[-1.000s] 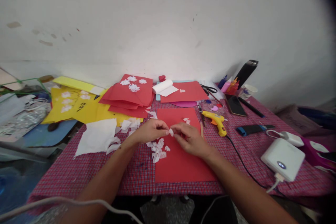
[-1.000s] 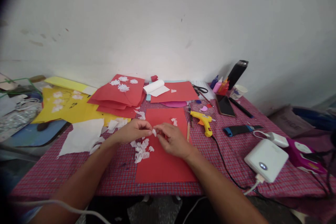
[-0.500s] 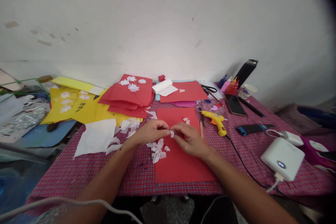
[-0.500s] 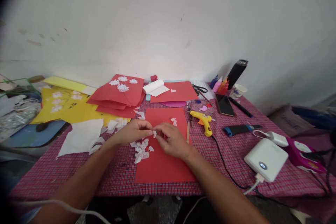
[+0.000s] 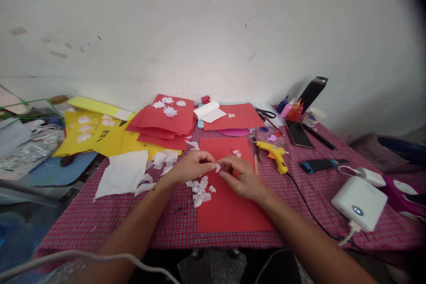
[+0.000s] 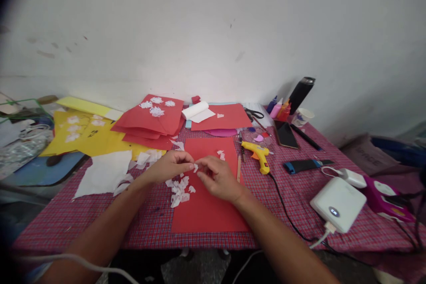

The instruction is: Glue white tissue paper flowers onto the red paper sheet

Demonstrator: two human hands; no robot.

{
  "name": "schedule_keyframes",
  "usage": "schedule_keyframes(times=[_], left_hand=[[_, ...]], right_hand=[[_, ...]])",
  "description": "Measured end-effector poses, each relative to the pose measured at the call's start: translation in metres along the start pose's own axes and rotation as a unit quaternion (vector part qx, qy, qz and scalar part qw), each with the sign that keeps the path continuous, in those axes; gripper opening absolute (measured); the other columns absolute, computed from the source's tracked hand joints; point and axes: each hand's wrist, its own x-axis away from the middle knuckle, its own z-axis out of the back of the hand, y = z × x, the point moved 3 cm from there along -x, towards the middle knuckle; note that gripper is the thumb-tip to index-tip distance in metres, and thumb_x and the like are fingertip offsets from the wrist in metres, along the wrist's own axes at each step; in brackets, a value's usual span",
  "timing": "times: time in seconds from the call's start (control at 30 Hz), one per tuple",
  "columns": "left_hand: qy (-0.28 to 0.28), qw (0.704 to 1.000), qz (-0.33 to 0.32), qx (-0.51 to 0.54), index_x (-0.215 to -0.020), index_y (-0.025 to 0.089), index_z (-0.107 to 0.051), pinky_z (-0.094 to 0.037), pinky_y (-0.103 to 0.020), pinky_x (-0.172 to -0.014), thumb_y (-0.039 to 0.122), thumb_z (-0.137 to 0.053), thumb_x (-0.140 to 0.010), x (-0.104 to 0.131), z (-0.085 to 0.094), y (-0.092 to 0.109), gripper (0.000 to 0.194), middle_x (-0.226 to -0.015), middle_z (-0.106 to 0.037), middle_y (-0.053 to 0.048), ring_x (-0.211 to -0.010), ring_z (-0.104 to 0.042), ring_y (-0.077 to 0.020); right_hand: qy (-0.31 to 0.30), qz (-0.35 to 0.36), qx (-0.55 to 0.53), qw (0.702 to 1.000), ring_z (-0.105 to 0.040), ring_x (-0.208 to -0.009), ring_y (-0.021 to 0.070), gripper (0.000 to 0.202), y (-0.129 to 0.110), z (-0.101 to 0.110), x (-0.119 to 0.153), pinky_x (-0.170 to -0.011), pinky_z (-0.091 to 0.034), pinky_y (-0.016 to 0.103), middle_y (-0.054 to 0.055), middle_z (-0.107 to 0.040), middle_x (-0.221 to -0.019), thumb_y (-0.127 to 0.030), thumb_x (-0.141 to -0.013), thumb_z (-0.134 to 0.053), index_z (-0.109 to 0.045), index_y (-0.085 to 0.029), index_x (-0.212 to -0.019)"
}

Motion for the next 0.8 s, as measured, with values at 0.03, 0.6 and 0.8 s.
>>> schedule_keyframes(times=[0.03, 0.6, 0.8], left_hand=[[-0.001, 1.0, -0.002, 0.0, -0.082, 0.015, -0.068, -0.034, -0.019, -0.05, 0.037, -0.064, -0.083, 0.0, 0.0, -0.001, 0.022, -0.065, -0.055, 0.004, -0.055, -0.044, -0.0073], [-0.021, 0.999, -0.01, 0.038, -0.086, 0.015, -0.069, -0.036, -0.019, -0.054, 0.032, -0.065, -0.084, -0.002, -0.003, -0.006, 0.017, -0.068, -0.058, 0.003, -0.056, -0.046, -0.0074], [-0.072, 0.979, -0.082, 0.174, -0.115, 0.015, -0.063, -0.048, -0.028, -0.081, 0.022, -0.076, -0.075, -0.006, -0.014, -0.008, 0.042, -0.103, -0.069, -0.007, -0.091, -0.063, -0.0156]], right_hand=[[0.0, -0.004, -0.001, 1.0, -0.059, -0.07, 0.0157, 0.022, 0.0, 0.0, 0.0, -0.067, -0.049, 0.03, 0.003, -0.065, -0.086, -0.015, -0.09, -0.061, -0.063, -0.024, -0.11], [0.023, -0.008, 0.026, 0.999, -0.063, -0.074, 0.0175, 0.01, 0.004, 0.0, -0.001, -0.068, -0.049, 0.031, 0.003, -0.07, -0.083, -0.016, -0.093, -0.059, -0.066, -0.023, -0.094], [0.06, -0.007, 0.017, 0.998, -0.064, -0.078, 0.0179, 0.012, 0.004, 0.002, -0.002, -0.073, -0.05, 0.032, 0.004, -0.069, -0.085, -0.013, -0.091, -0.061, -0.066, -0.023, -0.093]])
